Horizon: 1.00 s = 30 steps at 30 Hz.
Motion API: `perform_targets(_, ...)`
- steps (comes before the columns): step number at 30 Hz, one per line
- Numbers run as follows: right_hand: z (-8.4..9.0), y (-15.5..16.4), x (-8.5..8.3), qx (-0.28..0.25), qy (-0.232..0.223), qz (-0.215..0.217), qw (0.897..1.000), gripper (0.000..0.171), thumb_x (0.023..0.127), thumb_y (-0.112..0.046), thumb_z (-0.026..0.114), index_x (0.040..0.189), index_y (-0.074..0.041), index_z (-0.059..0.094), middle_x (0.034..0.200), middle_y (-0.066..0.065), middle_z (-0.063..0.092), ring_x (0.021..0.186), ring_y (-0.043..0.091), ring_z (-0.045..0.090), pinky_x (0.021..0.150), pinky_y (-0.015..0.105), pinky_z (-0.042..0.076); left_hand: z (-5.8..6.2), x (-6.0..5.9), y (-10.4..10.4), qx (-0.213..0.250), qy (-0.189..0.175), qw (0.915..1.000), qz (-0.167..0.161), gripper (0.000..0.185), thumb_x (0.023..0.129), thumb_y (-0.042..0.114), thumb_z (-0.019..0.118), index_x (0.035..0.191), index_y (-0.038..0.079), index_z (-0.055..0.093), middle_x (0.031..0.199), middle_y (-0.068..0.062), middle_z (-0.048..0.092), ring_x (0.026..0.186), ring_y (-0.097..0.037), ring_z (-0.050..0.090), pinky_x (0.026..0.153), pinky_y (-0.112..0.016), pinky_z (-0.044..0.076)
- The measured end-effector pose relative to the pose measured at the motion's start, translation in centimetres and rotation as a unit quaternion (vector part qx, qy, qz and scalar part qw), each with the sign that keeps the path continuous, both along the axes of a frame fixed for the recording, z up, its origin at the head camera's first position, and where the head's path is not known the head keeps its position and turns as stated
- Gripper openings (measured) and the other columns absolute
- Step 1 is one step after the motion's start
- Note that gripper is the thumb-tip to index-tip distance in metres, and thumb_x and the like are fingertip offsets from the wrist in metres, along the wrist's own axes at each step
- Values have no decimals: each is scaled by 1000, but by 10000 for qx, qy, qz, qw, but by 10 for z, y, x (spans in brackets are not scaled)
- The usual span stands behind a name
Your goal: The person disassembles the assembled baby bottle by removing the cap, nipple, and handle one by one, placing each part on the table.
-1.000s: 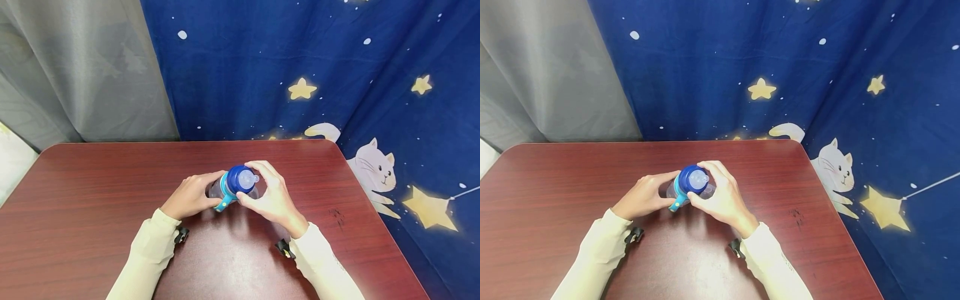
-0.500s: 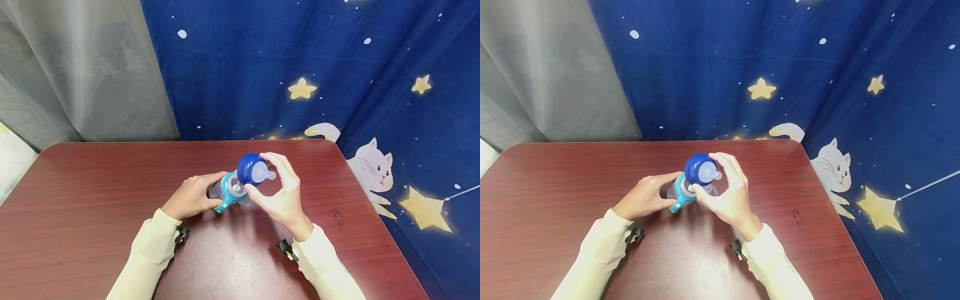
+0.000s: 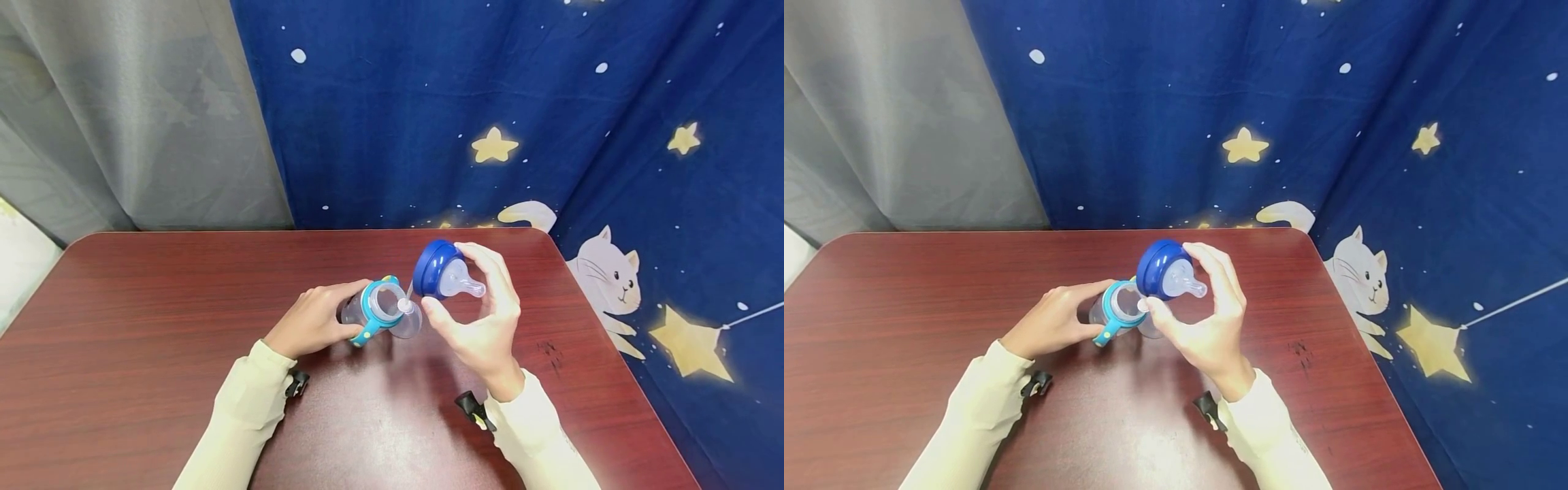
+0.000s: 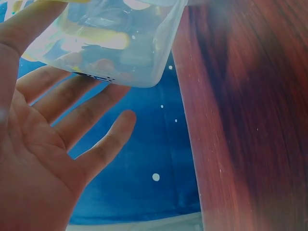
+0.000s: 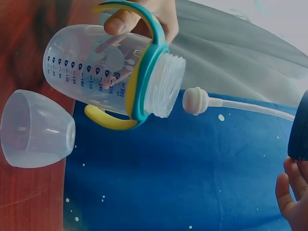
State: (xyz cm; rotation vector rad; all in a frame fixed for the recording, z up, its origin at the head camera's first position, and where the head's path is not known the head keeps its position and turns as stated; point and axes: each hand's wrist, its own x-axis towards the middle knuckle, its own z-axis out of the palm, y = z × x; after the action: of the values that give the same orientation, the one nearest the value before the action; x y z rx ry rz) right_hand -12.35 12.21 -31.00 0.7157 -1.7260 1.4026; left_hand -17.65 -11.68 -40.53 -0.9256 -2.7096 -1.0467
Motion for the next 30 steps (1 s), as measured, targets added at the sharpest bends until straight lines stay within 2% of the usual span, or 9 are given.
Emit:
perform_targets(6, -14, 12, -10, -19, 156, 86, 9998, 71, 75, -35, 85, 116, 17, 60, 111, 30, 61, 108, 28, 57, 88, 31, 46, 1, -1, -5, 85, 37, 9999, 66, 61, 76, 26, 83, 132, 28, 61, 102, 17, 66, 81, -6, 60, 69, -31, 49)
perform_targets(11, -18, 16, -13, 607, 10, 253, 9978, 69, 75, -41, 82, 116, 11, 63, 110, 23, 64, 105, 26, 59, 86, 29, 47, 4, -1, -13, 114, 79, 9994, 319, 64, 73, 22, 84, 133, 23, 61, 98, 11, 67, 77, -11, 60, 67, -33, 48)
perform_targets(15, -17, 17, -12, 1195, -253, 621, 9906, 65, 77, -43, 80, 120, 3, 65, 113, 15, 65, 101, 24, 60, 85, 29, 49, 6, -2, -20, 107, 135, 9982, 578, 67, 73, 22, 85, 135, 21, 60, 100, 6, 69, 79, -12, 61, 69, -35, 48)
perform_targets(19, -20, 17, -13, 1805, -570, 1068, 9761, 62, 73, -33, 85, 123, -3, 64, 116, 9, 64, 104, 23, 60, 87, 32, 51, 6, -4, -24, 96, 132, 9976, 672, 68, 74, 22, 84, 137, 19, 58, 104, 3, 70, 82, -13, 62, 71, -38, 47)
perform_targets(23, -27, 17, -16, 2508, -1016, 1353, 9531, 65, 67, -25, 88, 126, -12, 63, 120, 0, 62, 109, 16, 59, 89, 35, 52, 7, -5, -26, 94, 121, 9971, 749, 68, 75, 23, 82, 138, 18, 57, 106, 1, 70, 82, -18, 63, 70, -38, 47)
perform_targets(30, -41, 15, -23, 3665, -1331, 1250, 9123, 62, 72, -37, 85, 126, -18, 61, 120, -8, 60, 109, 10, 55, 92, 36, 46, 6, -6, -27, 92, 114, 9961, 868, 70, 76, 24, 81, 140, 18, 55, 108, 1, 71, 83, -17, 63, 72, -40, 46)
